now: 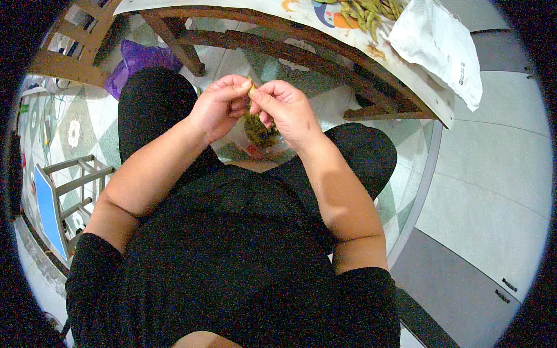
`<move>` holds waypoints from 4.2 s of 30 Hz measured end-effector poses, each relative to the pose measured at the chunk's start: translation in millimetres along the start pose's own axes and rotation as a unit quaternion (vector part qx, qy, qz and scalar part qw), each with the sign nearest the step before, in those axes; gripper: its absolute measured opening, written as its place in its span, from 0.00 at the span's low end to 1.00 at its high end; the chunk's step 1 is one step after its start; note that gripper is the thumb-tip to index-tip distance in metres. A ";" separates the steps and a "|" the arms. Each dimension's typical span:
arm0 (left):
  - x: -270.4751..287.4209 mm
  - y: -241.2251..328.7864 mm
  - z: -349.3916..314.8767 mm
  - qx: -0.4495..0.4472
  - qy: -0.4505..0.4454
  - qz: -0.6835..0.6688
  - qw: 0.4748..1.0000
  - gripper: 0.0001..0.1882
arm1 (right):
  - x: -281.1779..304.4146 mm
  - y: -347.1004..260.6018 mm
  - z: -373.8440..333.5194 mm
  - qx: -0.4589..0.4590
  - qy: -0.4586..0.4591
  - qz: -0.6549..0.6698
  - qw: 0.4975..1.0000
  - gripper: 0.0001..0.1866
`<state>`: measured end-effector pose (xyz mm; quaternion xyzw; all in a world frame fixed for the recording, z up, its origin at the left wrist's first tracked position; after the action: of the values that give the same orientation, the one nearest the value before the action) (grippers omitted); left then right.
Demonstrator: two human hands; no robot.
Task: The person sits on the floor and shells green peas from their pods by hand. They pick up pods from a pile on a nearby table, open them, and drop the peas into a clear plastic bag held in their lap.
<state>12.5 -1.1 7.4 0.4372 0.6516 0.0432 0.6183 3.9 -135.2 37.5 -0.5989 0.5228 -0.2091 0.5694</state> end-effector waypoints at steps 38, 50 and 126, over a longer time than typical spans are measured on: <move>2.6 -6.9 5.3 -0.029 0.046 0.012 0.998 0.08 | 7.6 9.5 10.5 -0.037 0.107 0.024 0.993 0.09; 1.9 -4.4 -1.7 -0.056 0.076 0.050 0.994 0.06 | -0.5 9.4 8.6 -0.012 0.058 -0.039 0.997 0.07; 9.3 -18.6 3.3 0.035 0.017 -0.130 0.991 0.05 | -4.0 14.6 13.0 0.132 0.099 -0.032 0.986 0.04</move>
<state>7.1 -8.3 -11.6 0.3694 0.7147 -0.0524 0.5917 7.7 -122.9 22.3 -0.5116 0.5245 -0.3527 0.5821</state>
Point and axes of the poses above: each hand's wrist, its own z-axis towards the middle knuckle, its own x-axis out of the back of the hand, y = z × x, the point moved 2 cm from there along z, towards the middle knuckle, and after that the axes turned 6 degrees about -y, right-handed, at the moved point
